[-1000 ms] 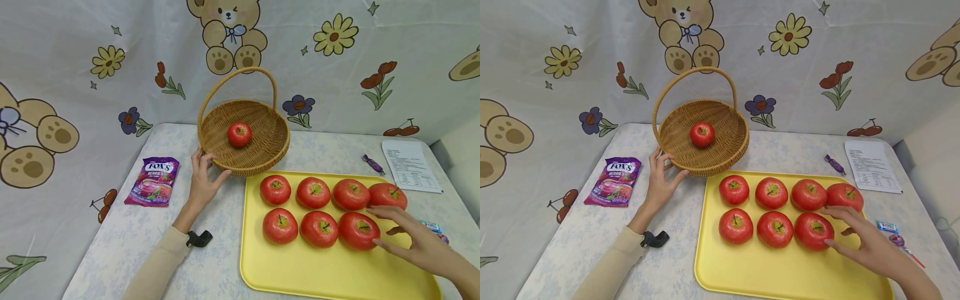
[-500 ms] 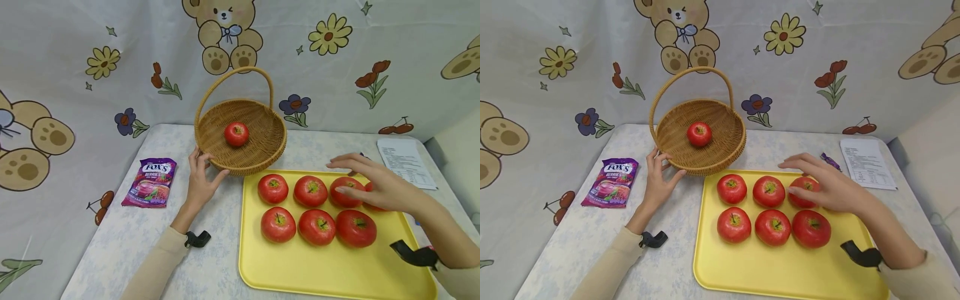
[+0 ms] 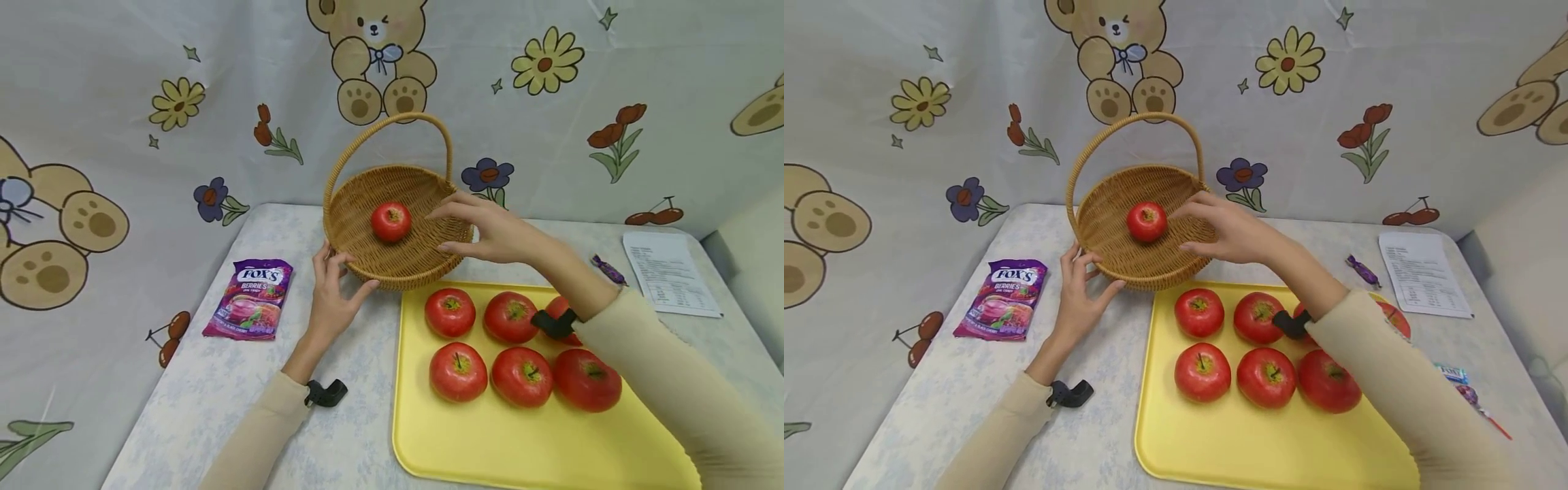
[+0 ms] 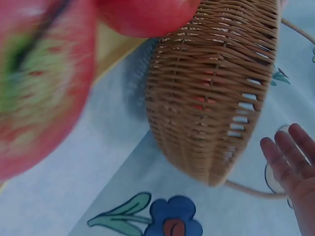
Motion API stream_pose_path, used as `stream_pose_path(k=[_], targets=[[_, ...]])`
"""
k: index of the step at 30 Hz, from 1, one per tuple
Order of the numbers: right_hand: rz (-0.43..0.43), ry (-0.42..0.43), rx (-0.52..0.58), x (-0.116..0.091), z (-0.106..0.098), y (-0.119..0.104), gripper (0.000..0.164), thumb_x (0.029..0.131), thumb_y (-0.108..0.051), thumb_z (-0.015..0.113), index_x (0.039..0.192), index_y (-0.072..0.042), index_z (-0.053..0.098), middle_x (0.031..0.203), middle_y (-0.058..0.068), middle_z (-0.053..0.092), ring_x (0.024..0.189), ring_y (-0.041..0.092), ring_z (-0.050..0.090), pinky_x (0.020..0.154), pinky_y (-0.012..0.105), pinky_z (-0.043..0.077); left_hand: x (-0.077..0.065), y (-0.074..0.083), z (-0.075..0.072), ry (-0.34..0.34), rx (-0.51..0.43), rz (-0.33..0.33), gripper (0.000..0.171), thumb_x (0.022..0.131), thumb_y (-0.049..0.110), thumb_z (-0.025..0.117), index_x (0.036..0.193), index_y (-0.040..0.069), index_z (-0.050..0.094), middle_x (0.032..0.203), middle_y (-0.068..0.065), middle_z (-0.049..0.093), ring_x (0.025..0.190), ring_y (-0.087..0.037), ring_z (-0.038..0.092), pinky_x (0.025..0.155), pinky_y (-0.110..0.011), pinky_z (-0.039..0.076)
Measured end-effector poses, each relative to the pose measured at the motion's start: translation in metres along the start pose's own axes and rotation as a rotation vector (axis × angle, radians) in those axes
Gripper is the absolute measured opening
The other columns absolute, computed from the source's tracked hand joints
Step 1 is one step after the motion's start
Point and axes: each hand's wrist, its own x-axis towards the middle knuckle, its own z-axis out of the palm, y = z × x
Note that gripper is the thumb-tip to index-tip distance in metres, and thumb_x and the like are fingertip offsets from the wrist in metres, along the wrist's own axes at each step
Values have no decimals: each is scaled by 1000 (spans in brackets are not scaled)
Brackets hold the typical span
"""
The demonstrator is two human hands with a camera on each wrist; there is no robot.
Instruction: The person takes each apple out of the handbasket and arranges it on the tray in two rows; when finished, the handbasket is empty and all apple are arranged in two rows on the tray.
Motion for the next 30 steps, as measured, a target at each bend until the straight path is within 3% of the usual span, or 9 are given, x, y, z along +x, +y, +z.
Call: stream_pose_path(k=[7, 14, 22, 30], targets=[[26, -35, -13, 53, 28, 25, 43, 88, -23, 75, 127, -11, 62, 126, 11, 57, 111, 26, 57, 85, 41, 54, -1, 0, 1, -5, 10, 11, 55, 87, 37, 74, 125, 11, 45, 159, -15, 11, 150, -31, 16, 100, -46, 52], [131, -175, -18, 94, 47, 41, 50, 89, -29, 74, 132, -11, 59, 134, 13, 50, 123, 33, 51, 105, 48, 45, 2, -1, -1, 0, 14, 17, 55, 87, 36, 74, 125, 10, 45, 159, -13, 11, 151, -29, 14, 100, -47, 51], [168, -276, -52, 122, 56, 56, 52, 88, -24, 75, 136, -14, 56, 144, 15, 41, 129, 33, 46, 107, 50, 42, 3, -3, -1, 2, 33, 42, 55, 87, 38, 73, 125, 10, 44, 159, -13, 11, 151, -30, 14, 98, -46, 52], [214, -361, -38, 131, 71, 69, 55, 90, -22, 73, 140, -19, 53, 153, 16, 30, 140, 36, 34, 113, 55, 35, 2, -6, -2, -2, 37, 31, 56, 87, 44, 71, 125, 12, 44, 159, -12, 10, 150, -32, 17, 97, -46, 53]])
